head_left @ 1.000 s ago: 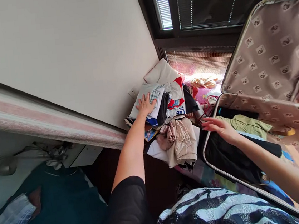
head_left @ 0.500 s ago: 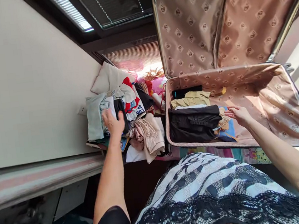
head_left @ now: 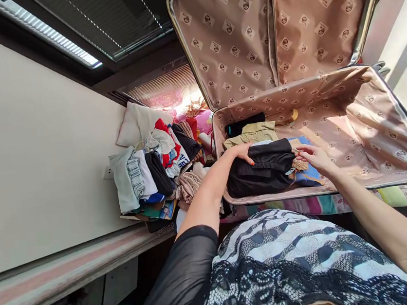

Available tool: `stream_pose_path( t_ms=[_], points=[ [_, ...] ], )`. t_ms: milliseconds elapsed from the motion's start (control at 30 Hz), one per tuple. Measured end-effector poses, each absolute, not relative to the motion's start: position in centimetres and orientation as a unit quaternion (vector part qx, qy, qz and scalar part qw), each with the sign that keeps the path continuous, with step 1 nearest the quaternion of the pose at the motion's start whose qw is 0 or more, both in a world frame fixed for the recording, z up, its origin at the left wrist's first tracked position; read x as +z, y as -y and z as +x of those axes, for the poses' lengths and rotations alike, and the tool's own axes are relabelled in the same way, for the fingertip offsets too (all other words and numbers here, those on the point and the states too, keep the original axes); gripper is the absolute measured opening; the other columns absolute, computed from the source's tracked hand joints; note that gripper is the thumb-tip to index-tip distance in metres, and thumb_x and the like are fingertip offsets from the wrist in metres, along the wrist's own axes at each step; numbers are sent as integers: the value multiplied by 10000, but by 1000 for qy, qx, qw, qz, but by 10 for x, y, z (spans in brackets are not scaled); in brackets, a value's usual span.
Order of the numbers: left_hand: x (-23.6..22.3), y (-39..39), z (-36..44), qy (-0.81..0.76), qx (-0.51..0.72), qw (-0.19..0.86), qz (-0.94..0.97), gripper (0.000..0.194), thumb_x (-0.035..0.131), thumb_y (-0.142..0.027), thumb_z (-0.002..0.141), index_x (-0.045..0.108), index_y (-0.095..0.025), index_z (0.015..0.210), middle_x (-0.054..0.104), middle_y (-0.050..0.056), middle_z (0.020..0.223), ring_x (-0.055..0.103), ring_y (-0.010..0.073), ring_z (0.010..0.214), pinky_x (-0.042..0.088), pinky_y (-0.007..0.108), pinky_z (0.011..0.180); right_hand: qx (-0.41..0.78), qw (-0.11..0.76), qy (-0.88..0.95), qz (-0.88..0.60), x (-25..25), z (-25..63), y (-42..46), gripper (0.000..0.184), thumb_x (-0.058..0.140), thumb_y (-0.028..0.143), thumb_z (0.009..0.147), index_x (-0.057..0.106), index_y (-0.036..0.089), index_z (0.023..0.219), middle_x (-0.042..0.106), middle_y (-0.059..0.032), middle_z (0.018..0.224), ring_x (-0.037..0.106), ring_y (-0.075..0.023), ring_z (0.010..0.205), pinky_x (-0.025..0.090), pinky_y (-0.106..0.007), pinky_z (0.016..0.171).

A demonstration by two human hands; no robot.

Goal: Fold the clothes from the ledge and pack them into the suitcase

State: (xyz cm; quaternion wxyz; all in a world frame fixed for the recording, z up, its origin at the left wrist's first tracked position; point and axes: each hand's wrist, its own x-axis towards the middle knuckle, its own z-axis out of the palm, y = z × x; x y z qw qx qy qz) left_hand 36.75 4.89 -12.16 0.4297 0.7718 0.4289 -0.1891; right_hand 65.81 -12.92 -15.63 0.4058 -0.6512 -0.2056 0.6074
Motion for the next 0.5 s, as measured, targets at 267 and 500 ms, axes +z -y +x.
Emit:
stream_pose_path(
  t_ms=[267, 500],
  points=[
    [-108, 7, 371, -342, -285, 344, 826, 820, 973, -403, 594, 676, -184, 1326, 734, 161, 1337, 674, 422, 1272, 535, 428, 1057, 603, 387, 171, -676, -170, 686, 162, 245, 773, 187, 757, 749, 163, 1000, 776, -72, 824, 758, -167, 729, 634, -260, 715],
    [-88, 43, 371, -342, -344, 310, 818, 864, 855, -297, 730, 480, -260, 1507, 666, 140, 1465, 626, 389, 1367, 537, 471, 1050, 615, 386, 193, -661, -161, 669, 142, 191, 709, 182, 848, 751, 164, 1034, 793, -77, 893, 766, -161, 786, 641, -267, 795]
  ],
)
